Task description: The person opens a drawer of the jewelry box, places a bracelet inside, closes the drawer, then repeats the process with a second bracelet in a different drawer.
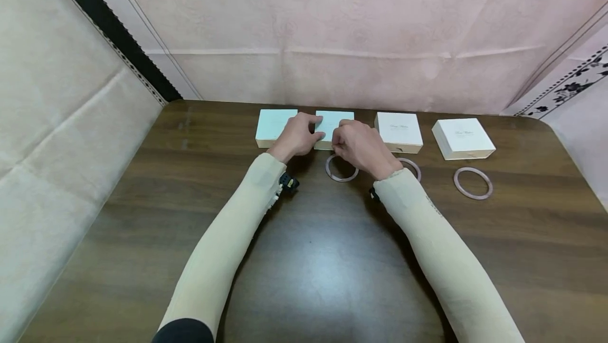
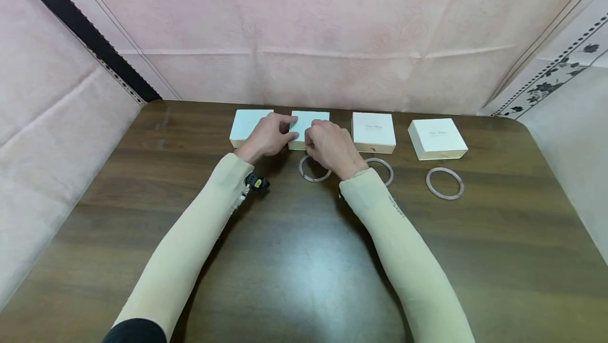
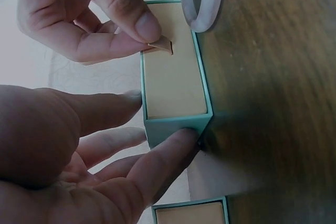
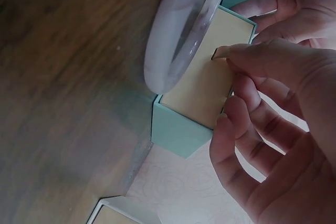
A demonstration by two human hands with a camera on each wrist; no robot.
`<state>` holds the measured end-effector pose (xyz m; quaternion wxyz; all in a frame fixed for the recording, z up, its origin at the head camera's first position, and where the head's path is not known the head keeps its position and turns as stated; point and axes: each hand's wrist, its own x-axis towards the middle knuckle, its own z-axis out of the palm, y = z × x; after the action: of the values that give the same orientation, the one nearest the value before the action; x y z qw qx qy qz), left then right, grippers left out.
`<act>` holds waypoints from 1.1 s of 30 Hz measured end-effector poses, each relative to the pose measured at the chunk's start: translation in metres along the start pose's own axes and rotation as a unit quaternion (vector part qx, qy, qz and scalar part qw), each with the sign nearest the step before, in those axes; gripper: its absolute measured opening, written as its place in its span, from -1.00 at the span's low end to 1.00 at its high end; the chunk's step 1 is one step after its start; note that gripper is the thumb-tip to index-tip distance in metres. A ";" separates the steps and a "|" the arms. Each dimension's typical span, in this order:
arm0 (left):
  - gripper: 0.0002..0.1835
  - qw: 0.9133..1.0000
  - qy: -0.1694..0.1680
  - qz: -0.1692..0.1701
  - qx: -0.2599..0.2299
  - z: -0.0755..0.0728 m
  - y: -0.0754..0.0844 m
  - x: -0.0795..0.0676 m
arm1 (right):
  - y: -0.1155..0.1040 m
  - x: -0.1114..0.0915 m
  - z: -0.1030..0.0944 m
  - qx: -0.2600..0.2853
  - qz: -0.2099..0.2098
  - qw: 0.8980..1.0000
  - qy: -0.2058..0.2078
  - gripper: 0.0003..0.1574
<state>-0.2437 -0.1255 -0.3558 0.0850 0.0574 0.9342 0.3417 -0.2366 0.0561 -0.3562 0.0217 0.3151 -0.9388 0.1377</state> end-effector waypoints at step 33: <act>-0.44 1.000 -0.015 0.008 0.005 -0.002 -0.003 -0.003 | 0.003 0.004 0.001 0.032 0.021 0.999 -0.018 -0.87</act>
<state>-0.2414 -0.1295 -0.3553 0.0957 0.0706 0.9341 0.3365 -0.2416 0.0551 -0.3576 -0.0083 0.2984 -0.9405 0.1620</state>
